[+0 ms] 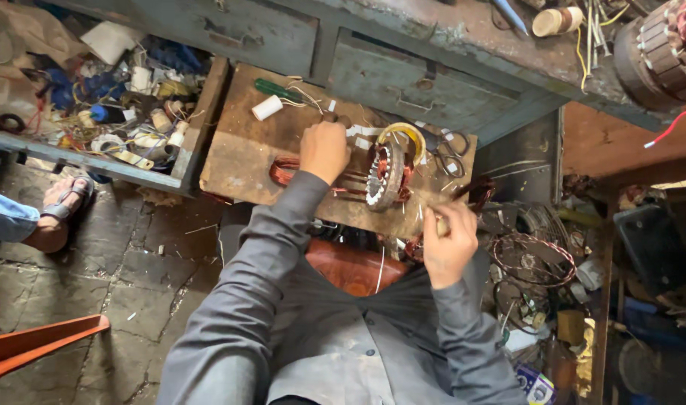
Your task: The person sits cross-legged on a chair and winds copper wire around a cylindrical metal core resting on their lap. They use both hands to wrap the wire and insert small white paper spacers between the layers to separate them.
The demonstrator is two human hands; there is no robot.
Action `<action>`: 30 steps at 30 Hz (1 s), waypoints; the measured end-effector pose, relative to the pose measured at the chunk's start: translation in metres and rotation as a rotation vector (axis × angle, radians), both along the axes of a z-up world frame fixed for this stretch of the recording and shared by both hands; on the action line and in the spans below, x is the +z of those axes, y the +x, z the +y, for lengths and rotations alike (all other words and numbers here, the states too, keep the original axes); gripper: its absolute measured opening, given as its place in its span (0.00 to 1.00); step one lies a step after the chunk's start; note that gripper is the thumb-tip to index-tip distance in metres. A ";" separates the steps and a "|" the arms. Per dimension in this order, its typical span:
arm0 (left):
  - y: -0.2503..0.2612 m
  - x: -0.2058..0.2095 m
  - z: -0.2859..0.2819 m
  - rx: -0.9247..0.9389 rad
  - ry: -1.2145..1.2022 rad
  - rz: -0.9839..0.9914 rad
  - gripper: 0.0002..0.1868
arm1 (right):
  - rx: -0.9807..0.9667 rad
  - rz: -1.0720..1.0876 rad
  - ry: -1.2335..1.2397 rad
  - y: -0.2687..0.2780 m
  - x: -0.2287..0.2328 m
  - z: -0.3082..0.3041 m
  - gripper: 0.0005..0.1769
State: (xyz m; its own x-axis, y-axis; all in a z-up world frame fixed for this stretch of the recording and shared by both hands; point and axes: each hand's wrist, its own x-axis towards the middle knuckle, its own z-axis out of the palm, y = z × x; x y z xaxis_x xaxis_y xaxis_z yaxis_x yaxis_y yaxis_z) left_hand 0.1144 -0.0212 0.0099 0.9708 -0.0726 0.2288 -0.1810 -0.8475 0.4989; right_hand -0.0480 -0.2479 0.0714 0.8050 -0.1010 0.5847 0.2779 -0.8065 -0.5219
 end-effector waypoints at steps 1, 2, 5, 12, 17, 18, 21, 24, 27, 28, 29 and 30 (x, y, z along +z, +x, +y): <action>0.004 -0.004 -0.001 0.005 0.043 0.035 0.06 | 0.004 -0.004 -0.006 -0.009 0.004 0.000 0.08; 0.005 -0.010 -0.001 0.000 -0.004 0.039 0.08 | 0.011 0.011 0.010 -0.019 0.006 0.001 0.07; 0.007 -0.029 0.007 -0.005 -0.116 0.056 0.13 | 0.025 0.063 0.065 -0.052 0.003 0.008 0.06; 0.023 -0.042 0.020 0.000 -0.096 0.052 0.12 | 0.271 0.054 -0.027 -0.107 -0.041 -0.001 0.09; 0.040 -0.048 0.011 -0.017 -0.132 -0.021 0.13 | 0.387 0.118 -0.160 -0.126 -0.077 -0.028 0.11; 0.044 -0.051 0.008 -0.030 -0.105 -0.042 0.13 | 0.351 0.139 -0.152 -0.128 -0.083 -0.030 0.10; 0.055 -0.063 0.001 0.001 -0.013 0.008 0.10 | 0.287 0.193 -0.178 -0.130 -0.097 -0.033 0.09; 0.067 -0.067 -0.003 0.014 0.014 0.051 0.12 | 0.260 0.195 -0.179 -0.122 -0.099 -0.032 0.08; 0.070 -0.069 -0.009 0.068 0.022 0.136 0.10 | 0.255 0.205 -0.171 -0.122 -0.096 -0.032 0.08; 0.070 -0.069 -0.009 0.100 0.028 0.173 0.09 | 0.257 0.210 -0.171 -0.123 -0.096 -0.033 0.08; 0.068 -0.070 -0.010 0.073 0.025 0.150 0.07 | 0.253 0.211 -0.172 -0.124 -0.095 -0.033 0.08; 0.068 -0.070 -0.009 0.049 0.022 0.125 0.07 | 0.251 0.209 -0.174 -0.123 -0.094 -0.034 0.07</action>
State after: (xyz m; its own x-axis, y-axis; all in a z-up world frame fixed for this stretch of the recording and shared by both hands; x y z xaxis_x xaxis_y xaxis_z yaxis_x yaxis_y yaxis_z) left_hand 0.1825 -0.0303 -0.0597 0.9941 -0.0284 0.1049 -0.0771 -0.8647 0.4963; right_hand -0.1711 -0.2814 -0.0229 0.8961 0.2010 0.3957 0.3798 -0.8085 -0.4495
